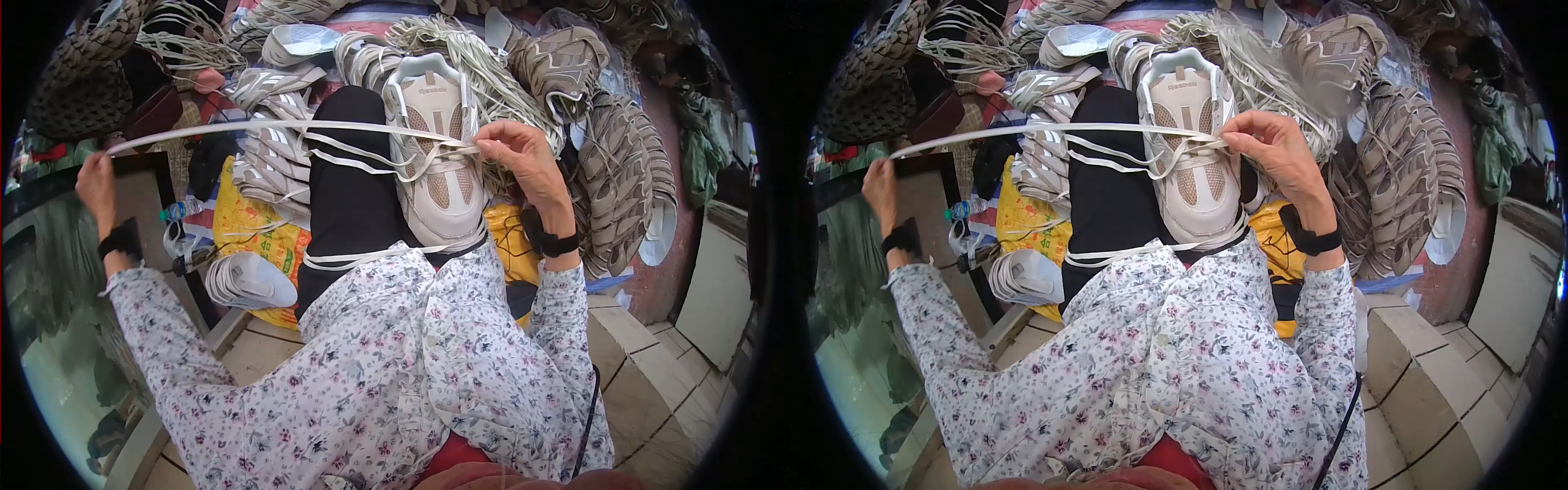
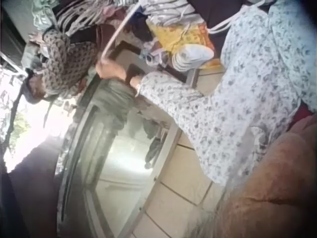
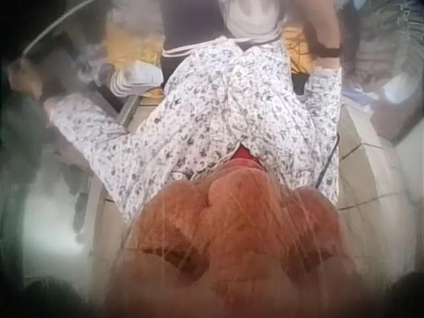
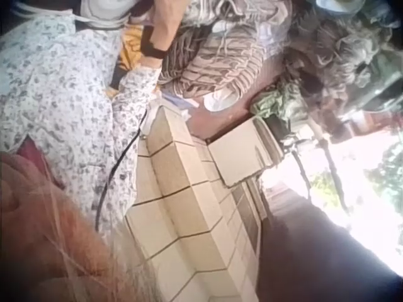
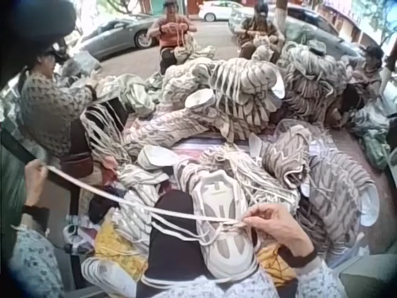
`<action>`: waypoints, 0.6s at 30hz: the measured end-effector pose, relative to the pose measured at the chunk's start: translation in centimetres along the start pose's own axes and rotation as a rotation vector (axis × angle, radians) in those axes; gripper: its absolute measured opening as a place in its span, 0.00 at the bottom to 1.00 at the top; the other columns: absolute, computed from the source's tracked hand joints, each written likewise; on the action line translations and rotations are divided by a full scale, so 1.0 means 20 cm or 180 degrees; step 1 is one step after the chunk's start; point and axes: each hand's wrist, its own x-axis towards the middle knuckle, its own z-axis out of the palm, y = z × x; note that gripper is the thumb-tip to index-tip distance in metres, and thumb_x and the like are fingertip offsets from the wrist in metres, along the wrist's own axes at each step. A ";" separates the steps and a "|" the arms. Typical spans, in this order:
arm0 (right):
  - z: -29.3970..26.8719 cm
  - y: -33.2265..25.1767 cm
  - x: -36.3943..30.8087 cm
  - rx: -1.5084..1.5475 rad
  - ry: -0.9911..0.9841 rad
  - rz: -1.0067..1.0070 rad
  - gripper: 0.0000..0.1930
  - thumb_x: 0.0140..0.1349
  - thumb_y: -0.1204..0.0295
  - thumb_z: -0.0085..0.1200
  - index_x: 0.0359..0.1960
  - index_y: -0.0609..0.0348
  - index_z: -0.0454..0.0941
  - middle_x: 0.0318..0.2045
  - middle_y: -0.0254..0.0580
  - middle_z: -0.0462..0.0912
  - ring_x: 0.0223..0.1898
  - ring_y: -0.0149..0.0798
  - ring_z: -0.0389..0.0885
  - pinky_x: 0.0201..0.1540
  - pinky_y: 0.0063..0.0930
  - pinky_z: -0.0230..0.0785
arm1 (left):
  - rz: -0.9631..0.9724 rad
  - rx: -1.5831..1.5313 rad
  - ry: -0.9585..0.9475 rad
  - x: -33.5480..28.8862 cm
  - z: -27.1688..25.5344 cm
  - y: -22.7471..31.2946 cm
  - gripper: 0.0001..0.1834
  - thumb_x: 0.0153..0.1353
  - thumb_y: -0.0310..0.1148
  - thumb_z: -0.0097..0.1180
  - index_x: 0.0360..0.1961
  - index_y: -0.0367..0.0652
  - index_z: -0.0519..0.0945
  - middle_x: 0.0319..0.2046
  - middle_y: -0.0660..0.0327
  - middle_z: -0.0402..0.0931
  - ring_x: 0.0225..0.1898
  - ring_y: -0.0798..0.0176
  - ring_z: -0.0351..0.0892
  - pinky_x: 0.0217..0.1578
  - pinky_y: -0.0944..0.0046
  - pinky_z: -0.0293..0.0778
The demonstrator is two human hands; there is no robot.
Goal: Lacing a white and tan sneaker while sitting among bundles of shoe components.
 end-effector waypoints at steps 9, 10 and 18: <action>0.02 0.06 0.05 -0.0004 -0.0148 0.0059 0.09 0.65 0.71 0.63 0.43 0.63 0.84 0.37 0.31 0.84 0.38 0.23 0.79 0.45 0.17 0.71 | -0.0127 0.0669 0.0168 0.00 -0.60 -0.94 0.18 0.65 0.47 0.57 0.43 0.44 0.86 0.34 0.54 0.86 0.37 0.53 0.86 0.40 0.55 0.77; 0.03 0.06 0.05 0.0020 -0.0120 0.0037 0.10 0.65 0.71 0.63 0.44 0.63 0.83 0.37 0.31 0.84 0.38 0.23 0.79 0.45 0.18 0.71 | -0.0084 0.0669 0.0167 0.02 -0.66 -0.99 0.18 0.66 0.48 0.57 0.43 0.45 0.86 0.35 0.54 0.86 0.38 0.53 0.86 0.40 0.56 0.77; 0.00 0.10 0.04 0.0308 0.0423 -0.0453 0.09 0.65 0.72 0.63 0.44 0.63 0.85 0.38 0.32 0.85 0.39 0.24 0.80 0.46 0.18 0.72 | -0.0520 0.0948 0.0251 0.14 -0.83 -1.13 0.20 0.66 0.52 0.57 0.44 0.48 0.87 0.34 0.57 0.86 0.38 0.54 0.86 0.41 0.56 0.77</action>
